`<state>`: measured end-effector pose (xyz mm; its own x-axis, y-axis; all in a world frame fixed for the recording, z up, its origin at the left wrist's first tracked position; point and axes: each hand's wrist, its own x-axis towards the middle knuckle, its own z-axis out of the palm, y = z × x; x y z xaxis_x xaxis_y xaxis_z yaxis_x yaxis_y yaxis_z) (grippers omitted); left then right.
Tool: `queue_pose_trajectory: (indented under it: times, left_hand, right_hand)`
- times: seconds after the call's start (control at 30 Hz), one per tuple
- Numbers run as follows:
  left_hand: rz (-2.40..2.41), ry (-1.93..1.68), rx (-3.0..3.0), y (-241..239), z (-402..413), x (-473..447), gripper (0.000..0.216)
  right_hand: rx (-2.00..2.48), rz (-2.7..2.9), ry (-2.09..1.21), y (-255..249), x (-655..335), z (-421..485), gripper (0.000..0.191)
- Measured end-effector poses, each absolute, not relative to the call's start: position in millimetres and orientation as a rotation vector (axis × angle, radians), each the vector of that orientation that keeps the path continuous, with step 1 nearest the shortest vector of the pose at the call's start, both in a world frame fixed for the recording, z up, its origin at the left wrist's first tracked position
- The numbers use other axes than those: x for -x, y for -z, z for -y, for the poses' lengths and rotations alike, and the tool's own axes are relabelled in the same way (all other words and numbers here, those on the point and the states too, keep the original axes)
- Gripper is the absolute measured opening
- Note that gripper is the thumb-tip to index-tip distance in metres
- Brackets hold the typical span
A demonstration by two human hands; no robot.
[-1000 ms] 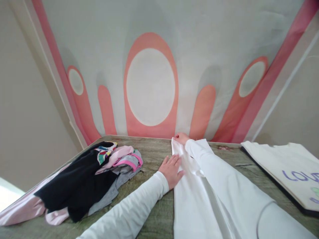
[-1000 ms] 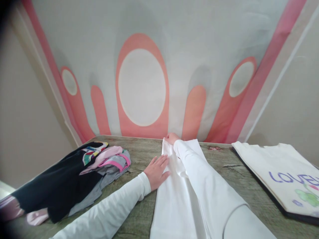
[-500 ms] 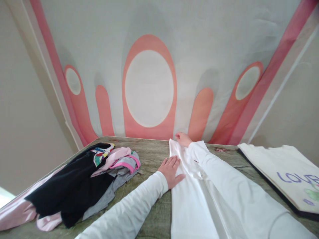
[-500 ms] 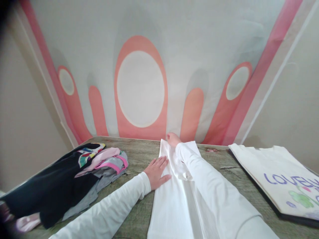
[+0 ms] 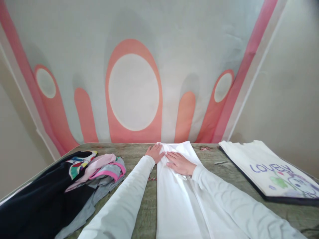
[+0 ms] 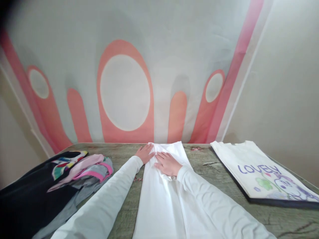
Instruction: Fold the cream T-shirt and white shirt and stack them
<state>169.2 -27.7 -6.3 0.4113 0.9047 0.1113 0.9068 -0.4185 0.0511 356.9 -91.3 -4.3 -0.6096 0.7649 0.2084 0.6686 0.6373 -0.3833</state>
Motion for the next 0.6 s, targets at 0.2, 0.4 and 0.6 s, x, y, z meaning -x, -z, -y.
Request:
queue_pose_trajectory:
  times: [0.2,0.4,0.6]
  left_hand:
    - [1.741,0.18,2.564,7.9,20.5,-167.7,0.063]
    - [1.635,0.222,2.595,-10.4,31.4,-184.0,0.053]
    - [1.526,0.086,2.786,-3.4,55.7,-218.0,0.064]
  right_hand:
    - [1.195,2.167,-0.544,0.3,-396.2,58.7,0.046]
    - [1.53,2.133,-0.314,11.2,-456.0,33.9,0.045]
    - [1.66,2.195,-0.249,25.2,-463.2,35.2,0.048]
